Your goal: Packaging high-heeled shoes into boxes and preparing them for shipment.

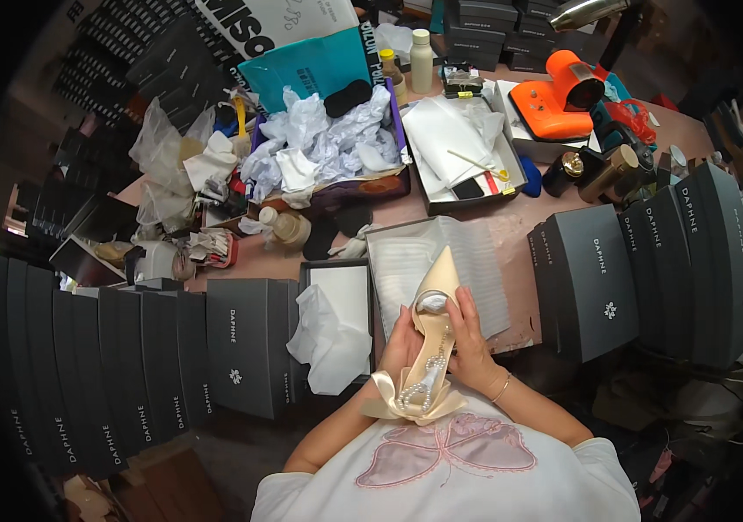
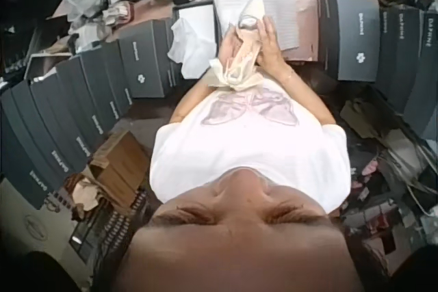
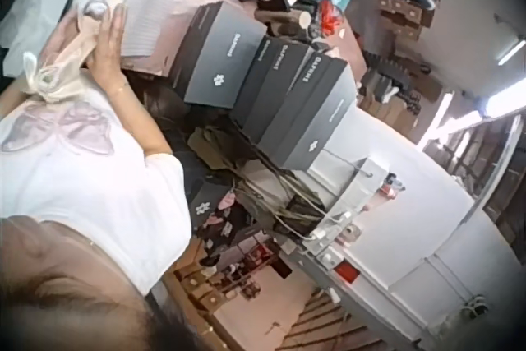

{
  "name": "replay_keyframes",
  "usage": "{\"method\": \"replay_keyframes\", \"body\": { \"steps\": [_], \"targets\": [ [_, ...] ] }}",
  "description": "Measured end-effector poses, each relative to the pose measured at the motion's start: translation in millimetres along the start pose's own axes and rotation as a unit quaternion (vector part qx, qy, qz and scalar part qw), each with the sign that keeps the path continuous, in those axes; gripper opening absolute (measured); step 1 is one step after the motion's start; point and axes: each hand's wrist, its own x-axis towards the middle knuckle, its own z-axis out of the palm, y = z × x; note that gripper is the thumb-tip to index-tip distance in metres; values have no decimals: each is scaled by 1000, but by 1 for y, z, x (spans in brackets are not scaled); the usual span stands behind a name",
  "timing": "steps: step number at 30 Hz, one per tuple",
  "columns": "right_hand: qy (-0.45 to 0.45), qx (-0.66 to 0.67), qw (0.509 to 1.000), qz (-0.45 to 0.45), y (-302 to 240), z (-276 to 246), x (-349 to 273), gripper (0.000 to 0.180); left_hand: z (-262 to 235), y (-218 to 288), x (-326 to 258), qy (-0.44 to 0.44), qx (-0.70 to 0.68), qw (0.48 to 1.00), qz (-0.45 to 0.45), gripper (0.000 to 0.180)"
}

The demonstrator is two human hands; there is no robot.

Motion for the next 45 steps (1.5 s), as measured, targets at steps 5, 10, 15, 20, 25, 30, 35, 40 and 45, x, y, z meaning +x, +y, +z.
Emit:
{"method": "replay_keyframes", "body": {
  "steps": [5,10,15,20,25,30,35,40,45],
  "targets": [
    [17,-57,992,-114,-4,3,11,86,-11,11,3,2,1,999,40,57],
    [18,1,995,-94,-27,-20,13,76,10,48,2,-94,73,987,105,66],
    [-74,157,984,-50,-26,-38,-17,76,23,69,5,-69,118,976,170,60],
    [-66,80,995,-12,-61,-27,2,75,13,13,37,110,-5,968,227,65],
    [-70,181,970,147,-25,-61,-17,48,-56,27,21,148,491,788,341,51],
    [-53,67,995,44,-23,-66,-23,47,-104,149,-46,374,845,382,-5,54],
    [-31,10,999,-16,-20,-57,-20,48,-159,123,-65,400,707,583,-31,25],
    [-28,13,999,-25,-19,-53,-15,48,-42,158,-50,230,736,552,317,20],
    [-37,420,900,109,-37,-91,-3,43,-25,150,-9,227,721,549,356,26]
  ]
}}
